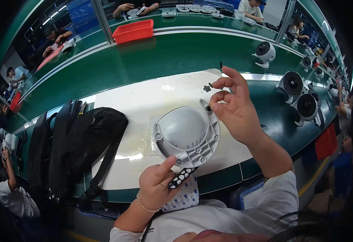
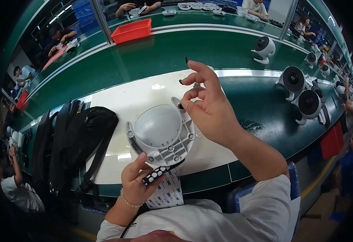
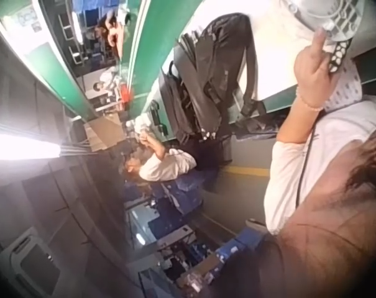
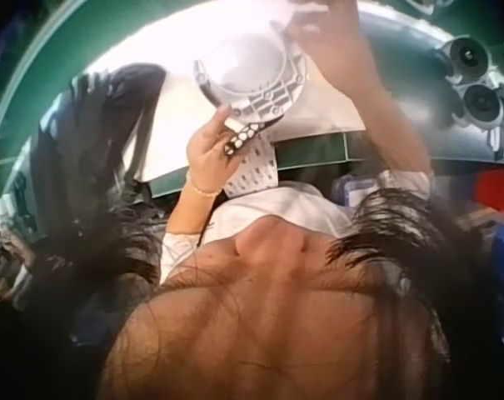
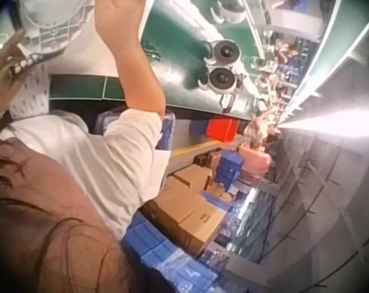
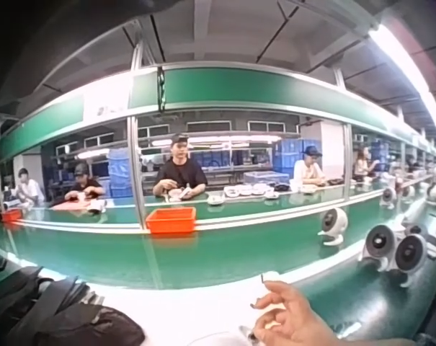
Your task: Assembling the base components and rubber feet of security cameras on a production line.
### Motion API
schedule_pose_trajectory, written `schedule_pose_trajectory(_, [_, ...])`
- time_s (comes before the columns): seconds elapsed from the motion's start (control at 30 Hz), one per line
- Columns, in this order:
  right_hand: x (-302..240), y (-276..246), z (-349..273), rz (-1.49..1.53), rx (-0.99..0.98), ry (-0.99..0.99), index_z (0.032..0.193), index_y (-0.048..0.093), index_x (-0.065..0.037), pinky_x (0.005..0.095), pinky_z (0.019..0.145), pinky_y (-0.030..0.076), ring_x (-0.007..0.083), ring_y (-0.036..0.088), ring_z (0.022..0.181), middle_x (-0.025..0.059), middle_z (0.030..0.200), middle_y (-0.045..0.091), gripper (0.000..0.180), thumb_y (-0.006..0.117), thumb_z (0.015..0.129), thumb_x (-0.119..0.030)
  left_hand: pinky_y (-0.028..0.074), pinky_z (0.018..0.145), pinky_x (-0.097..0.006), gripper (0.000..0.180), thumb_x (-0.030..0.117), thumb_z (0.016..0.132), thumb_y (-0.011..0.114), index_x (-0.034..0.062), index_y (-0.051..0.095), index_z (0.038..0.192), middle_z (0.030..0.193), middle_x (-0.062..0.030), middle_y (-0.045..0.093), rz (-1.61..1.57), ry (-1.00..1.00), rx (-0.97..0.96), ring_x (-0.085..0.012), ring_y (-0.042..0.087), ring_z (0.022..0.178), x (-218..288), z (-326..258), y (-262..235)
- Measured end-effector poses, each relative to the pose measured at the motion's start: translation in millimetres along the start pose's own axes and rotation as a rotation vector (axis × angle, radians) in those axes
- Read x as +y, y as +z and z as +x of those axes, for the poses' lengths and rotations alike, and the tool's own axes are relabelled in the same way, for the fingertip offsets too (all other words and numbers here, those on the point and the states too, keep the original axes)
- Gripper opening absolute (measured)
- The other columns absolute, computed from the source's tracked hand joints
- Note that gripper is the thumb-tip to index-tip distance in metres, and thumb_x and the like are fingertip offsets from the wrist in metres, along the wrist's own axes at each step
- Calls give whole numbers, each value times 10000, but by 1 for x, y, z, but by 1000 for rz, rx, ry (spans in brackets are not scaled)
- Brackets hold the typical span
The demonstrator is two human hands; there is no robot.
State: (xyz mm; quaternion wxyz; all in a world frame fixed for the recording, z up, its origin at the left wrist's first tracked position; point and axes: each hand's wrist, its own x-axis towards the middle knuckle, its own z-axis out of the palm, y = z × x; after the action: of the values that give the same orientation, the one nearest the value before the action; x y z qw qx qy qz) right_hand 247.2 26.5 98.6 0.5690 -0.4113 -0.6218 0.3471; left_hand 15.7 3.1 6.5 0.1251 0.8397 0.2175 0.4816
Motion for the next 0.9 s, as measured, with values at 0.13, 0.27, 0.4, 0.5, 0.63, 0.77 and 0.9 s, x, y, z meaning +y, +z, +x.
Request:
schedule_pose_trajectory(0.13, [-3, 3, -3, -74, 25, 7, 1371, 219, -131, 240, 717, 465, 126, 494, 860, 113, 1128, 384, 688, 486, 788, 120, 440, 476, -295, 239, 80, 576, 777, 9, 549, 600, 1221, -116, 532, -4, -13, -15, -203, 524, 514, 1, -1, 0])
schedule_pose_trajectory(0.27, [-1, 6, -9, -346, 53, -134, 1340, 267, -129, 249, 626, 500, 141, 562, 848, 113, 1087, 476, 653, 513, 786, 112, 442, 489, -299, 234, 89, 578, 774, 12, 554, 607, 1222, -109, 534, -7, -13, -20, -207, 530, 532, 1, -2, 0])
schedule_pose_trajectory(0.4, [10, 7, -14, -646, 87, -386, 1298, 352, -125, 278, 622, 511, 209, 602, 832, 110, 1014, 557, 621, 552, 760, 112, 442, 495, -300, 227, 96, 579, 774, 14, 565, 617, 1219, -101, 539, 9, -26, -27, -207, 534, 540, 3, -1, 0])
schedule_pose_trajectory(0.5, [6, 9, -20, -810, 29, -589, 1201, 495, -105, 305, 648, 518, 275, 606, 832, 108, 994, 588, 541, 588, 714, 111, 496, 577, -292, 255, 48, 563, 793, 15, 580, 698, 1240, -156, 511, 32, -28, -90, -194, 603, 619, 6, 1, -5])
schedule_pose_trajectory(0.63, [1, 8, -26, -833, -30, -577, 1168, 537, -107, 297, 653, 512, 265, 609, 836, 94, 987, 593, 488, 604, 718, 69, 449, 503, -299, 227, 99, 581, 771, -2, 572, 621, 1229, -95, 534, 17, -31, -40, -207, 542, 551, 6, 3, -2])
schedule_pose_trajectory(0.77, [-15, 9, -18, -703, 77, -486, 1242, 399, -77, 304, 785, 445, 194, 579, 886, 88, 984, 573, 549, 618, 752, 38, 491, 559, -298, 237, 71, 557, 775, 1, 574, 662, 1252, -137, 508, 13, 0, -46, -223, 595, 696, 2, -1, -4])
schedule_pose_trajectory(0.9, [-14, 33, -9, -494, -83, -369, 1214, 399, -52, 358, 876, 349, 214, 512, 859, 58, 879, 533, 512, 604, 755, 42, 518, 614, -308, 278, 87, 566, 800, 2, 575, 705, 1275, -181, 476, 28, 43, -82, -260, 607, 837, 1, -2, -6])
